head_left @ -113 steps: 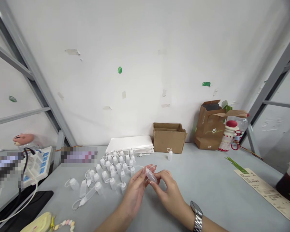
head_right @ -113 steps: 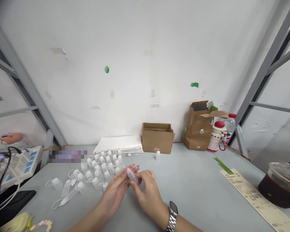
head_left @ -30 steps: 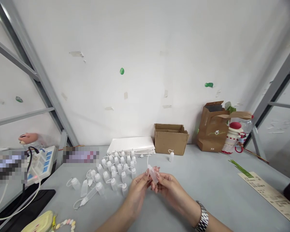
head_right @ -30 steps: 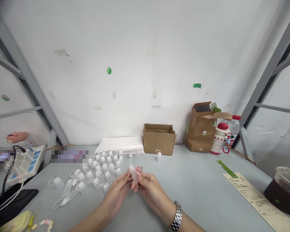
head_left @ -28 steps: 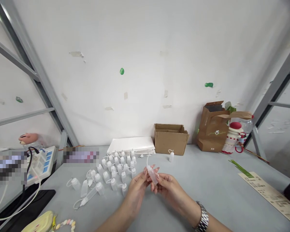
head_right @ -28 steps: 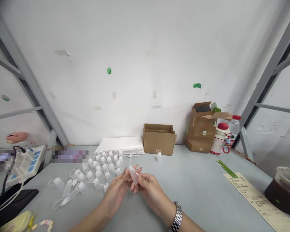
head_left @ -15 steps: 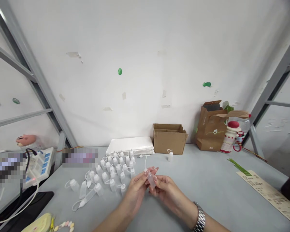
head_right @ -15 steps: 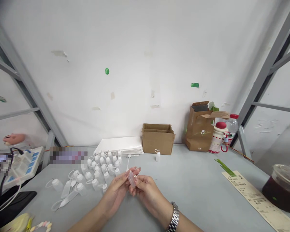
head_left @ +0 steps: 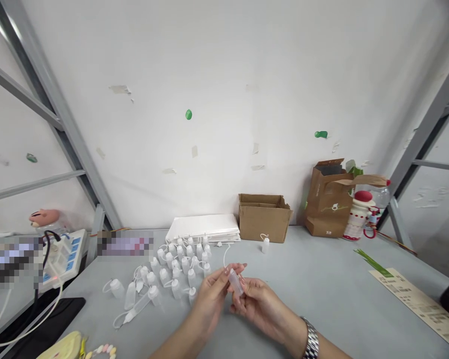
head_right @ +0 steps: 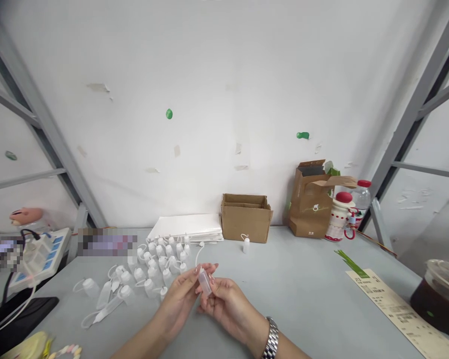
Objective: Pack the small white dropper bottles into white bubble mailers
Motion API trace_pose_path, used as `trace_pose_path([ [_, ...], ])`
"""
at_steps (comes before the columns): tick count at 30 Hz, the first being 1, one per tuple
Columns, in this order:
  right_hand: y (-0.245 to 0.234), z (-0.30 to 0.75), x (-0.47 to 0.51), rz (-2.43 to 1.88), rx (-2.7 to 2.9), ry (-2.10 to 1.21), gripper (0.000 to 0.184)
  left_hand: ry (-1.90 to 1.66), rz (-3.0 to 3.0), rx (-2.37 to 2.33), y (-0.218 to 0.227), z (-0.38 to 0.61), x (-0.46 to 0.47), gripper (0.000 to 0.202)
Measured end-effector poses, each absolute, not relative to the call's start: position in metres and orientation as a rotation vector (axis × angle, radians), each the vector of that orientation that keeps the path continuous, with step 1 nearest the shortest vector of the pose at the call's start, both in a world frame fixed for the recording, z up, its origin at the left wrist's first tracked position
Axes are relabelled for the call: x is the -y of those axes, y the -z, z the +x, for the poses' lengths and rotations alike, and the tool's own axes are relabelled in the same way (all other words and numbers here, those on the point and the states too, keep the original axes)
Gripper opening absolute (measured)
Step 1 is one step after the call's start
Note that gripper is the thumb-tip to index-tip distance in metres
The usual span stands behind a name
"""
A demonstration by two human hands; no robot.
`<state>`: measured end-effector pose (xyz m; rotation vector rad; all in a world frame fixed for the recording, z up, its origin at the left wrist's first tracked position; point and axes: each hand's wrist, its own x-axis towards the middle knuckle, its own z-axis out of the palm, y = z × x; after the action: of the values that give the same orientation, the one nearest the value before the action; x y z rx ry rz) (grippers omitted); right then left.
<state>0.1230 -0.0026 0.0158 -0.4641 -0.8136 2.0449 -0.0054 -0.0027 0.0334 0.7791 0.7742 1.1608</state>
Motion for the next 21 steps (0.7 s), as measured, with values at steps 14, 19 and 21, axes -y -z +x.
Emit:
trace_pose_path([
  [14, -0.009, 0.141, -0.036, -0.942, 1.531, -1.477, 0.034, -1.388, 1.152, -1.026, -0.033, -0.007, 0.018, 0.036],
  [19, 0.007, 0.122, -0.092, -1.197, 2.075, -0.439, 0.022, -1.328, 1.172, -0.914, -0.019, 0.004, 0.033, 0.044],
  [21, 0.012, 0.106, -0.107, -1.179, 2.174, -0.309, 0.025, -1.228, 1.101, -0.889, -0.014, 0.007, 0.032, 0.052],
])
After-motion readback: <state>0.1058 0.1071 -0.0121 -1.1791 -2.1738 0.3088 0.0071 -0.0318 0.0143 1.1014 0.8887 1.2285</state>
